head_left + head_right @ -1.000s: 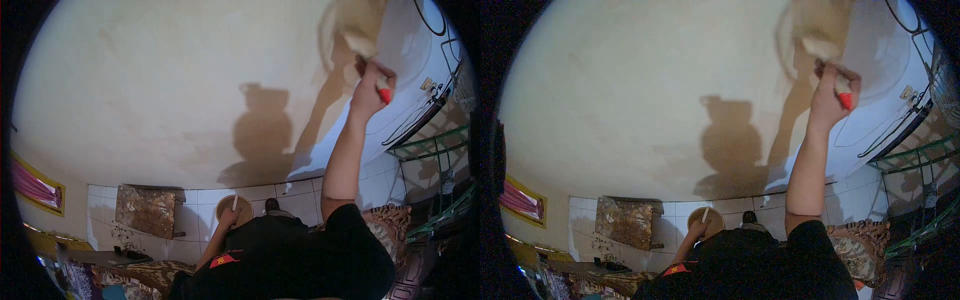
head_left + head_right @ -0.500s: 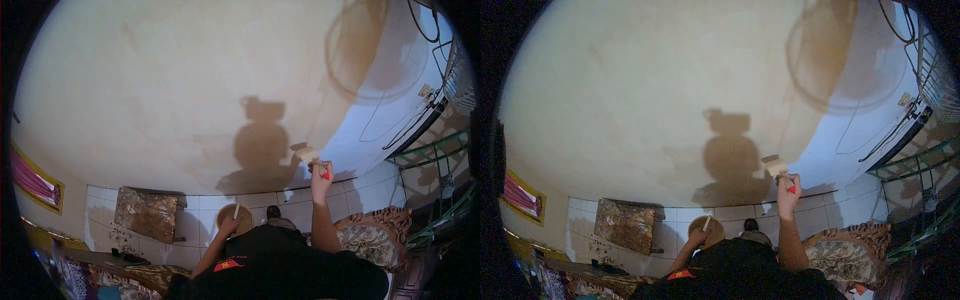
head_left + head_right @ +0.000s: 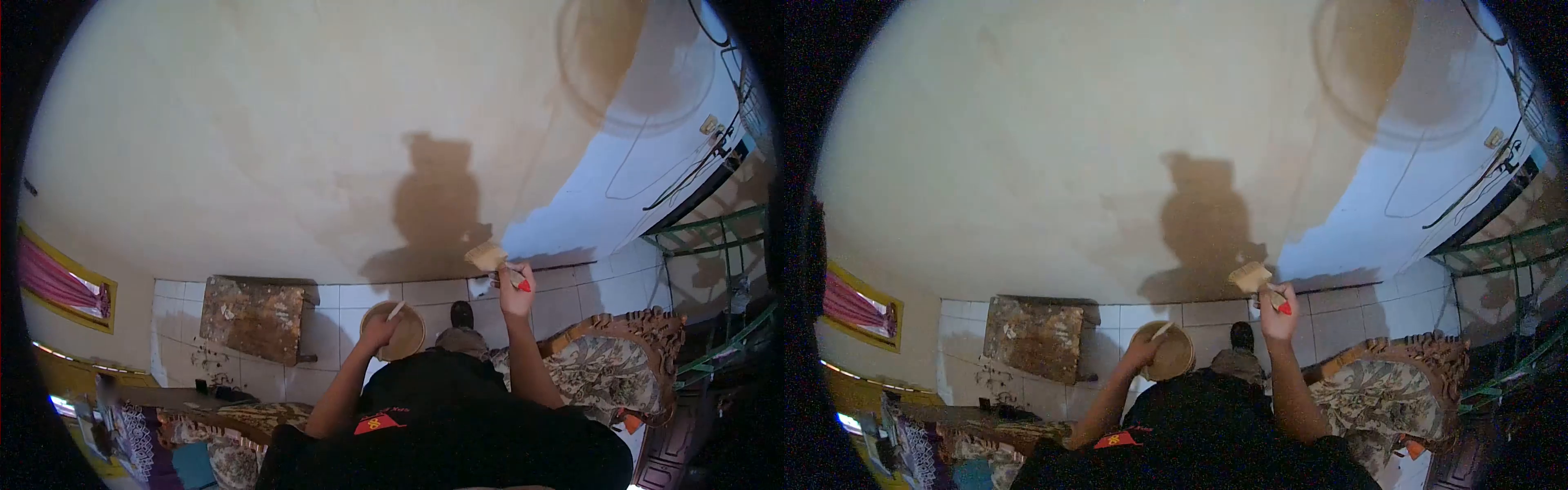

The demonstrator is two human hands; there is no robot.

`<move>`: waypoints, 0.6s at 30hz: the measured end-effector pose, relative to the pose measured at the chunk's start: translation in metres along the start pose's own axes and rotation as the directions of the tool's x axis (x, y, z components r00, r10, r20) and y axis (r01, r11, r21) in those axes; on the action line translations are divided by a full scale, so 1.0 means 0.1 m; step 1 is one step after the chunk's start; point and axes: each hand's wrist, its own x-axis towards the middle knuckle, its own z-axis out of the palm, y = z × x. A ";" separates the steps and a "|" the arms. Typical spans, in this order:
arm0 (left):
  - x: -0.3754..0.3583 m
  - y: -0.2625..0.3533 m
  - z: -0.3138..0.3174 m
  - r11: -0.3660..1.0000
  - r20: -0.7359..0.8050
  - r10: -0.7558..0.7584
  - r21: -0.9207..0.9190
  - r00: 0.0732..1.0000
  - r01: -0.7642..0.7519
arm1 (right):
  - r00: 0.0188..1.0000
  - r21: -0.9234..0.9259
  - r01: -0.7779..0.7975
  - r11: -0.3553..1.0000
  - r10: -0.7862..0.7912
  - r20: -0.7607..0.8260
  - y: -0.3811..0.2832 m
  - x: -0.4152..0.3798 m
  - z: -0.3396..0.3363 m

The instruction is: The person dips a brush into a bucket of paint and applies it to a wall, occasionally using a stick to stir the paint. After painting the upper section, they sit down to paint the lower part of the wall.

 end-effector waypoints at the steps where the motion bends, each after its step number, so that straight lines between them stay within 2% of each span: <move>1: -0.03 0.15 -0.07 1.000 0.012 0.006 0.005 1.000 -0.006 | 0.998 0.080 -0.054 0.995 0.055 -0.007 -0.04 -0.05 0.04; 2: -0.05 0.30 -0.15 1.000 0.024 0.013 0.010 1.000 -0.013 | 0.994 0.159 -0.105 0.982 0.109 -0.012 -0.12 -0.10 0.09; 3: -0.11 0.54 -0.22 0.993 0.082 -0.112 0.048 0.990 0.109 | 0.973 0.268 -0.228 0.936 0.232 0.018 -0.46 -0.16 0.15; 4: -0.12 0.70 -0.26 0.969 0.133 -0.239 0.090 0.962 0.229 | 0.970 0.266 -0.241 0.934 0.244 0.020 -0.37 -0.15 0.14; 6: -0.09 0.77 -0.29 0.994 0.094 -0.088 0.071 0.992 0.082 | 0.993 0.076 -0.116 0.990 0.113 0.043 -0.09 -0.15 0.11; 7: -0.11 0.88 -0.32 0.995 0.091 -0.075 0.067 0.993 0.069 | 0.992 0.108 -0.113 0.988 0.107 0.059 -0.37 -0.18 0.14; 8: -0.13 0.95 -0.37 0.996 0.088 -0.073 0.059 0.993 0.068 | 0.986 0.279 -0.161 0.947 0.144 0.080 -0.13 -0.14 0.12; 9: -0.01 0.82 -0.35 0.997 0.083 0.040 0.058 0.996 -0.045 | 0.982 0.214 -0.175 0.961 0.155 0.110 -0.18 -0.15 0.12; 11: 0.12 0.76 -0.38 0.993 0.082 0.090 0.069 0.993 -0.095 | 0.973 0.107 -0.192 0.976 0.175 0.147 -0.49 -0.19 0.17; 12: 0.09 0.93 -0.42 0.996 0.089 0.030 0.079 0.996 -0.037 | 0.957 0.252 -0.270 0.929 0.231 0.176 -0.55 -0.21 0.19; 15: 0.02 1.26 -0.49 0.995 0.085 -0.099 0.036 0.991 0.096 | 0.909 0.250 -0.381 0.890 0.312 0.274 -0.54 -0.23 0.20; 18: 0.12 1.29 -0.47 0.994 0.126 -0.108 0.004 0.986 0.108 | 0.885 0.217 -0.417 0.883 0.339 0.320 -0.45 -0.26 0.23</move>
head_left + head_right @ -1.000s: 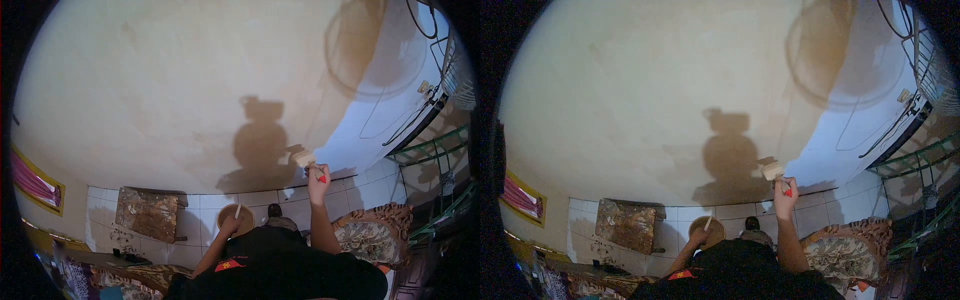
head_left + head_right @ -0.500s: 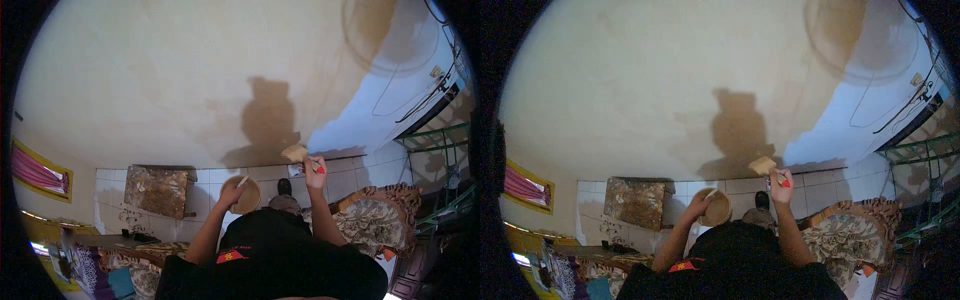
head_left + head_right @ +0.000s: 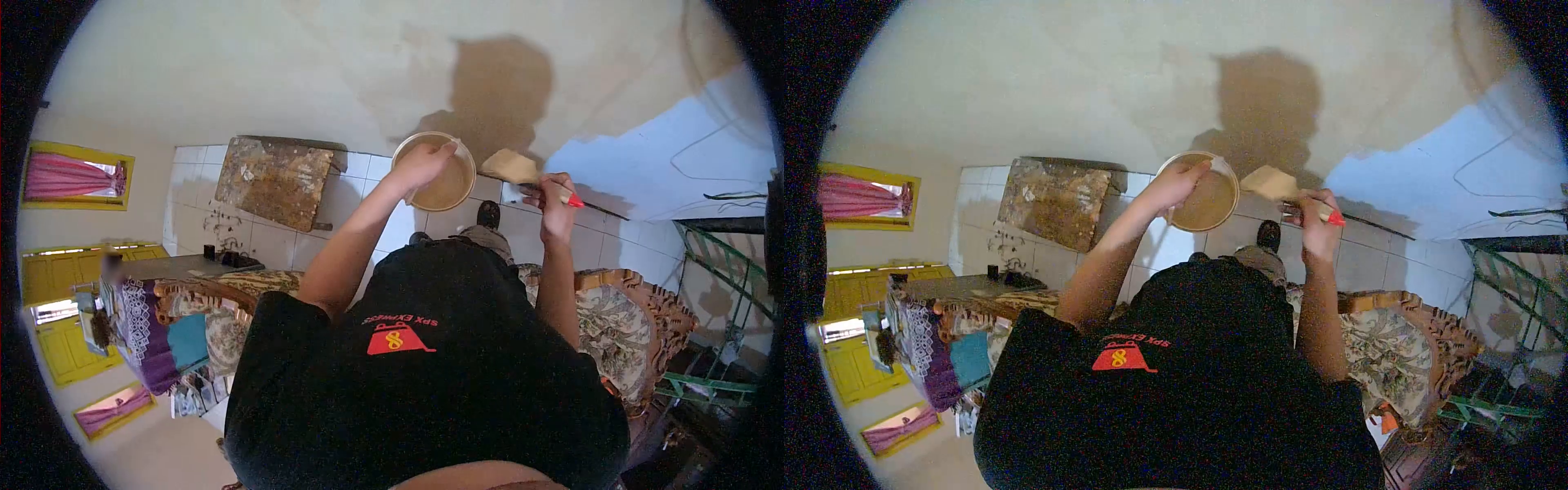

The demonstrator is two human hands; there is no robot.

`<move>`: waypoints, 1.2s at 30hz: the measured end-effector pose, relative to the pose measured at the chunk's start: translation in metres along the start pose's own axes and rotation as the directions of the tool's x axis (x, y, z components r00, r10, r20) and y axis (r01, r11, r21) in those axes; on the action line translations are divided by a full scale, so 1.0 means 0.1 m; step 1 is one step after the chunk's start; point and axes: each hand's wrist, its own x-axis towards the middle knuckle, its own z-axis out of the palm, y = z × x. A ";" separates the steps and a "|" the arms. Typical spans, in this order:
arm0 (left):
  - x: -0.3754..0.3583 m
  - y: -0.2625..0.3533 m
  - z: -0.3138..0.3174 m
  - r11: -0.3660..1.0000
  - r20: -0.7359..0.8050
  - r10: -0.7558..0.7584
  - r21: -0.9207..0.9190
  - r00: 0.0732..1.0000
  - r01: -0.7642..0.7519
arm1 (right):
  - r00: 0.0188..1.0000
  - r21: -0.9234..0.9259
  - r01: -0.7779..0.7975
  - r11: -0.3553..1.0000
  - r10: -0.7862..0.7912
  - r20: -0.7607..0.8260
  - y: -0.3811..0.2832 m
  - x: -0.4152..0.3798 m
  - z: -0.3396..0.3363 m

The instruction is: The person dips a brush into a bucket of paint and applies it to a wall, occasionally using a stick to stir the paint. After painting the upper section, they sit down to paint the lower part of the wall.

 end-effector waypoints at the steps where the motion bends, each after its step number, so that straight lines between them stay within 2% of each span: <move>1: 0.08 -0.06 0.04 0.999 -0.055 0.051 -0.008 0.997 -0.051 | 0.999 -0.016 -0.026 1.000 0.026 0.029 0.06 -0.03 0.03; 2: 0.09 -0.05 0.07 0.995 -0.109 0.101 -0.013 0.989 -0.103 | 0.997 -0.032 -0.050 0.998 0.052 0.056 0.12 -0.03 0.03; 3: 0.10 -0.03 0.08 0.995 -0.109 0.101 -0.017 0.989 -0.103 | 0.992 -0.133 -0.026 0.991 0.043 0.122 0.24 -0.01 0.00; 6: 0.08 0.05 0.10 0.998 -0.040 0.066 0.018 0.997 -0.065 | 0.973 -0.146 -0.085 0.986 0.113 0.199 0.34 -0.08 0.15; 7: 0.20 -0.05 0.14 0.988 -0.014 0.148 0.048 0.989 -0.147 | 0.960 -0.102 -0.174 0.979 0.191 0.202 0.25 -0.15 0.26; 8: 0.23 -0.08 0.16 0.981 -0.001 0.186 0.060 0.983 -0.185 | 0.959 -0.107 -0.179 0.978 0.198 0.204 0.24 -0.18 0.31; 10: 0.22 -0.06 0.19 0.970 0.032 0.233 0.070 0.972 -0.235 | 0.961 -0.482 0.080 0.872 0.062 0.271 0.24 -0.18 0.39; 11: 0.18 -0.01 0.19 0.967 0.052 0.243 0.068 0.969 -0.246 | 0.950 -0.567 0.101 0.818 0.089 0.298 0.20 -0.18 0.43; 12: 0.14 0.04 0.19 0.968 0.051 0.240 0.065 0.969 -0.243 | 0.950 -0.569 0.099 0.817 0.093 0.299 0.24 -0.14 0.42; 14: 0.09 0.09 0.19 0.979 0.114 0.150 0.123 0.982 -0.163 | 0.841 -0.641 0.430 0.636 -0.024 0.540 0.30 -0.06 0.43; 15: 0.12 0.04 0.22 0.980 0.116 0.146 0.119 0.982 -0.160 | 0.842 -0.643 0.426 0.636 -0.019 0.540 0.33 -0.03 0.44; 17: 0.17 -0.01 0.27 0.945 0.121 0.267 0.160 0.956 -0.284 | 0.790 -0.726 0.519 0.451 0.071 0.609 0.31 -0.01 0.52; 18: 0.18 -0.04 0.30 0.947 0.121 0.263 0.156 0.957 -0.280 | 0.789 -0.728 0.518 0.450 0.077 0.609 0.34 -0.01 0.56; 20: 0.04 0.12 0.28 0.972 0.195 0.171 0.129 0.966 -0.198 | 0.773 -0.798 0.523 0.300 0.228 0.592 0.40 -0.02 0.64; 21: 0.04 0.10 0.30 0.973 0.192 0.169 0.125 0.967 -0.195 | 0.770 -0.797 0.525 0.299 0.233 0.594 0.44 0.00 0.67; 23: 0.01 0.11 0.33 0.929 0.135 0.281 0.211 0.950 -0.305 | 0.654 -0.707 0.692 0.148 0.286 0.700 0.57 0.04 0.71; 24: -0.01 0.11 0.34 0.930 0.132 0.280 0.207 0.951 -0.303 | 0.652 -0.705 0.694 0.147 0.289 0.701 0.65 0.08 0.72; 26: -0.19 0.31 0.28 0.960 0.192 0.109 0.235 0.975 -0.154 | 0.621 -0.702 0.707 0.087 0.399 0.675 0.89 0.17 0.74; 27: -0.11 0.21 0.32 0.961 0.188 0.109 0.232 0.976 -0.153 | 0.617 -0.699 0.710 0.086 0.401 0.677 1.11 0.25 0.70; 29: 0.03 0.00 0.41 0.910 0.117 0.301 0.260 0.946 -0.322 | 0.597 -0.663 0.743 0.089 0.358 0.717 1.42 0.36 0.64; 33: -0.19 0.19 0.36 0.945 0.058 0.221 0.235 0.973 -0.229 | 0.569 -0.620 0.778 0.098 0.307 0.763 1.10 0.24 0.78; 36: -0.15 0.17 0.37 0.959 0.090 0.129 0.241 0.988 -0.147 | 0.603 -0.641 0.768 -0.008 0.348 0.718 1.05 0.22 0.83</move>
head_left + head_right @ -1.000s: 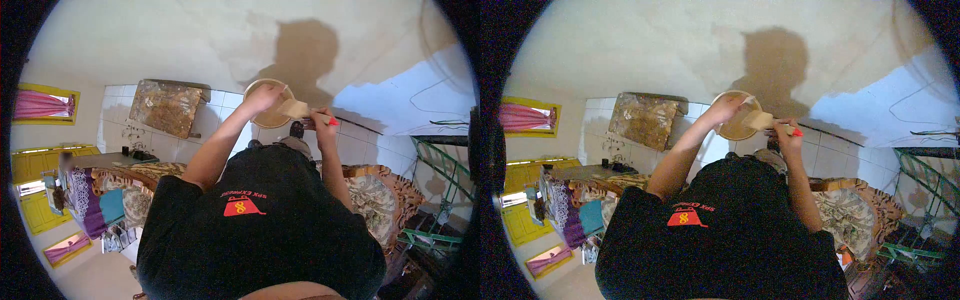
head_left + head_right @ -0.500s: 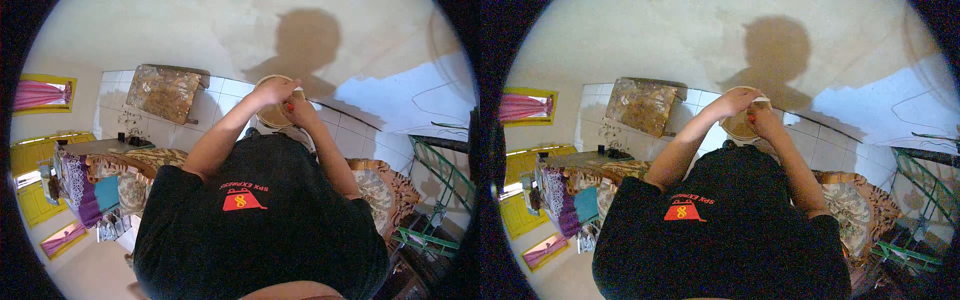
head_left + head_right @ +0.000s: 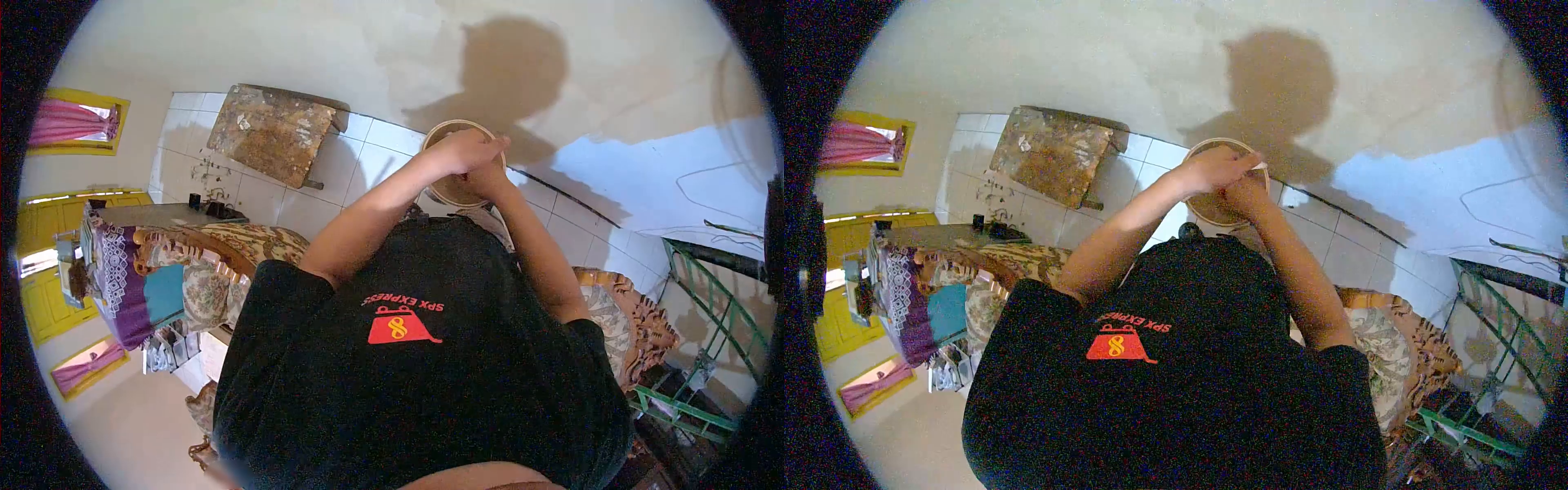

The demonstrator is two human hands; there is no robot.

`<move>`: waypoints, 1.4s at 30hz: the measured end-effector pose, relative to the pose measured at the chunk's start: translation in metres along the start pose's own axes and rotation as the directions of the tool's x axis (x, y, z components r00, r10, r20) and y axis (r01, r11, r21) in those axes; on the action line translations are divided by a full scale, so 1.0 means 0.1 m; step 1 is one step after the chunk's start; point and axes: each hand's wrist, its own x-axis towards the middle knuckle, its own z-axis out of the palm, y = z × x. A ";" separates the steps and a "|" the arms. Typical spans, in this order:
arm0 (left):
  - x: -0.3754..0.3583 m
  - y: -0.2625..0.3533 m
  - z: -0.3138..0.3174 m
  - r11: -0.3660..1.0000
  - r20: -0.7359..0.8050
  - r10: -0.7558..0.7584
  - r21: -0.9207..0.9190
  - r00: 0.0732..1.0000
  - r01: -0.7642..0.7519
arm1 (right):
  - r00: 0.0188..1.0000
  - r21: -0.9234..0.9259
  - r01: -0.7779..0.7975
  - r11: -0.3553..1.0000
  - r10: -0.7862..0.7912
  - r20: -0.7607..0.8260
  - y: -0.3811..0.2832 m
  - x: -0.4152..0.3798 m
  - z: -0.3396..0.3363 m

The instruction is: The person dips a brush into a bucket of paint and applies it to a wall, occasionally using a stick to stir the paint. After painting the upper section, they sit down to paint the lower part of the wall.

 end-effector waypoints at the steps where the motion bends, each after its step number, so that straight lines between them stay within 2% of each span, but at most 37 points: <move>1: 0.01 -0.01 0.01 1.000 0.008 0.011 -0.003 1.000 -0.011 | 1.000 -0.014 0.002 1.000 -0.002 0.006 0.00 0.01 0.00; 9: 0.01 -0.03 0.00 1.000 0.056 0.008 0.005 0.998 -0.008 | 0.998 0.019 0.051 0.999 -0.051 -0.020 -0.03 0.01 0.04; 11: 0.01 0.01 -0.01 0.997 0.097 -0.034 0.074 0.995 0.027 | 0.998 0.030 0.054 0.998 -0.054 -0.025 -0.04 -0.01 0.01; 15: 0.05 0.00 0.06 0.998 0.101 0.009 0.067 0.995 -0.016 | 0.998 0.067 0.058 0.996 -0.056 -0.033 -0.10 -0.11 -0.03; 17: -0.04 0.10 0.00 0.998 0.115 -0.059 0.035 0.992 0.055 | 0.997 0.088 0.063 0.994 -0.060 -0.041 -0.08 -0.15 -0.01; 21: 0.11 -0.06 0.06 1.000 0.109 0.027 -0.002 0.994 -0.027 | 0.992 0.028 0.094 0.995 -0.091 -0.086 0.17 -0.11 0.18; 23: 0.08 -0.03 0.01 0.998 0.086 -0.009 -0.060 0.996 0.014 | 0.993 0.437 -0.028 0.899 0.075 -0.091 0.13 -0.23 -0.02; 24: 0.06 0.00 -0.01 0.998 0.093 0.002 -0.057 0.996 0.004 | 0.992 0.435 -0.038 0.900 0.088 -0.096 0.11 -0.31 -0.14; 26: -0.01 0.09 -0.08 0.992 0.149 -0.108 -0.042 0.983 0.116 | 0.970 0.486 -0.224 0.845 0.242 0.027 0.01 -0.44 -0.44; 27: 0.07 -0.03 -0.03 0.995 0.163 -0.083 -0.035 0.983 0.090 | 0.963 0.481 -0.243 0.843 0.269 0.015 0.04 -0.44 -0.41; 28: 0.21 -0.27 0.10 0.997 0.089 0.006 -0.075 0.996 0.001 | 0.963 0.536 -0.220 0.815 0.269 -0.015 0.11 -0.43 -0.31; 30: 0.28 -0.29 0.12 0.992 0.020 0.039 -0.117 0.999 -0.037 | 0.949 0.645 -0.160 0.747 0.296 -0.108 0.21 -0.43 -0.09; 32: 0.07 -0.08 0.01 0.985 0.073 -0.078 -0.148 0.994 0.088 | 0.919 0.690 -0.132 0.711 0.349 -0.184 0.22 -0.47 -0.07; 33: 0.00 -0.02 -0.04 0.972 0.119 -0.142 -0.170 0.983 0.161 | 0.917 0.739 -0.197 0.645 0.387 -0.094 0.18 -0.50 -0.10; 34: 0.04 -0.11 -0.02 0.977 0.127 -0.123 -0.160 0.984 0.142 | 0.912 0.780 -0.256 0.572 0.410 -0.001 0.15 -0.53 -0.15; 35: 0.13 -0.28 0.05 0.978 0.065 -0.091 -0.182 0.994 0.102 | 0.907 0.780 -0.255 0.572 0.421 -0.012 0.13 -0.58 -0.21; 36: 0.16 -0.37 0.07 0.977 -0.001 -0.064 -0.202 0.998 0.062 | 0.890 0.831 -0.248 0.498 0.456 -0.008 0.09 -0.62 -0.29; 37: 0.12 -0.36 0.04 0.980 -0.002 -0.055 -0.194 0.998 0.054 | 0.874 0.877 -0.234 0.420 0.487 0.000 0.05 -0.65 -0.33; 38: 0.08 -0.33 0.01 0.976 -0.010 -0.103 -0.193 0.995 0.099 | 0.871 0.877 -0.224 0.425 0.491 -0.015 0.06 -0.65 -0.30; 39: 0.04 -0.30 -0.02 0.971 -0.019 -0.145 -0.193 0.989 0.139 | 0.858 0.846 -0.313 0.431 0.510 0.057 0.12 -0.64 -0.22; 40: 0.08 -0.39 0.02 0.977 -0.028 -0.119 -0.184 0.992 0.112 | 0.836 0.808 -0.396 0.437 0.535 0.120 0.19 -0.61 -0.13; 41: 0.19 -0.56 0.12 0.978 -0.174 0.107 -0.160 0.979 -0.135 | 0.850 0.852 -0.264 0.452 0.527 -0.015 0.25 -0.60 0.03; 42: 0.20 -0.58 0.12 0.965 -0.212 0.183 -0.147 0.960 -0.217 | 0.844 0.873 -0.126 0.471 0.513 -0.156 0.28 -0.60 0.14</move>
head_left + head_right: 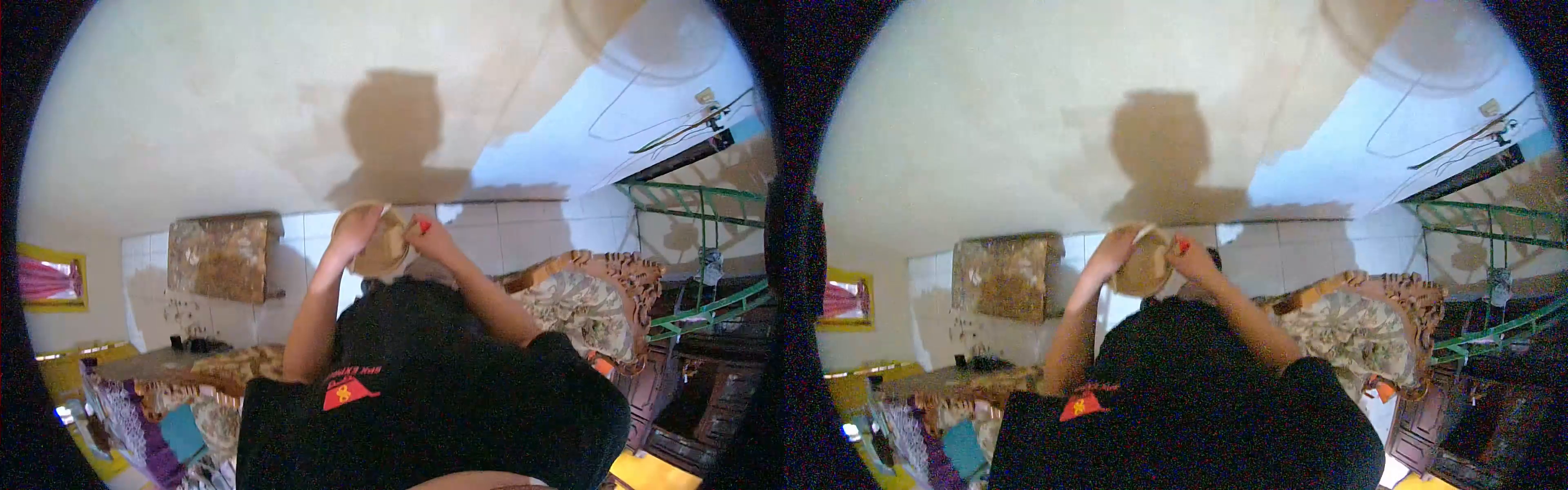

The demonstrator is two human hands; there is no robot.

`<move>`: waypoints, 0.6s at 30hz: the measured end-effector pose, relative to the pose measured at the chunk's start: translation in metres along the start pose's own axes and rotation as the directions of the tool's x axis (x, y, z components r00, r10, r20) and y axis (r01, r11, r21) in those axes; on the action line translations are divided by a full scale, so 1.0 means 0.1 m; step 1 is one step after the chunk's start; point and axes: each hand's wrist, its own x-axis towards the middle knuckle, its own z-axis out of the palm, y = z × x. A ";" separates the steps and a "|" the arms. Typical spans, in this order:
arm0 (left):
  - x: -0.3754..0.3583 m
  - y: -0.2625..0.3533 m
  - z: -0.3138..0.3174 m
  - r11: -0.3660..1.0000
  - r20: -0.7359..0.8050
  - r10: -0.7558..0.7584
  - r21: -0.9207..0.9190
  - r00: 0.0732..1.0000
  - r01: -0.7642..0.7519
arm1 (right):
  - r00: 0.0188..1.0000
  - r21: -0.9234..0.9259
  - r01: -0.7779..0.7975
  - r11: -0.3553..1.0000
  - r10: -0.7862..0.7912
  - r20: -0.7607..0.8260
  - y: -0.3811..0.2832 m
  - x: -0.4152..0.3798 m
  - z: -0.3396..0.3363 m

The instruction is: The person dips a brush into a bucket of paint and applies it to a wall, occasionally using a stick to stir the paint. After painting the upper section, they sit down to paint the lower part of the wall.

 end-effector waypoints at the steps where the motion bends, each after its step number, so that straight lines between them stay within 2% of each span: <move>1: 0.00 -0.02 0.00 0.996 -0.026 0.084 0.001 0.996 -0.084 | 0.994 0.084 -0.107 0.991 0.108 -0.005 -0.06 -0.02 -0.01; 2: -0.02 0.05 -0.03 1.000 0.011 -0.010 0.002 1.000 0.010 | 0.978 0.169 -0.206 0.964 0.209 0.000 -0.13 -0.04 -0.02; 4: -0.07 0.19 -0.08 0.979 0.069 -0.205 0.018 0.976 0.204 | 0.974 0.159 -0.223 0.962 0.227 -0.009 0.07 0.02 0.02; 5: -0.07 0.06 -0.05 0.999 0.026 -0.043 0.032 0.999 0.042 | 0.978 0.167 -0.206 0.964 0.207 0.014 0.04 -0.02 -0.02; 7: -0.04 0.01 -0.02 0.997 0.016 0.073 0.040 0.997 -0.073 | 0.980 0.168 -0.199 0.966 0.191 0.064 -0.04 -0.03 -0.09; 9: -0.07 0.21 -0.07 0.998 0.038 0.045 0.035 0.998 -0.047 | 0.981 0.159 -0.187 0.969 0.176 0.078 -0.05 0.00 -0.11; 10: -0.11 0.33 -0.09 0.988 0.063 -0.146 -0.035 0.987 0.149 | 0.981 0.160 -0.192 0.968 0.185 0.063 -0.01 -0.01 -0.11; 11: -0.16 0.37 -0.10 0.932 0.103 -0.338 -0.099 0.936 0.348 | 0.979 0.163 -0.205 0.965 0.199 0.055 0.05 -0.02 -0.09; 12: -0.17 0.32 -0.09 0.935 0.097 -0.334 -0.095 0.938 0.342 | 0.980 0.166 -0.197 0.966 0.190 0.054 0.11 -0.01 -0.07; 14: -0.15 0.29 -0.08 0.951 0.075 -0.263 -0.149 0.962 0.271 | 0.972 0.321 -0.236 0.917 0.224 0.073 0.16 0.05 -0.08; 18: -0.13 0.25 -0.06 0.939 0.077 -0.275 -0.194 0.958 0.285 | 0.959 0.365 -0.283 0.887 0.259 0.113 0.02 -0.02 -0.20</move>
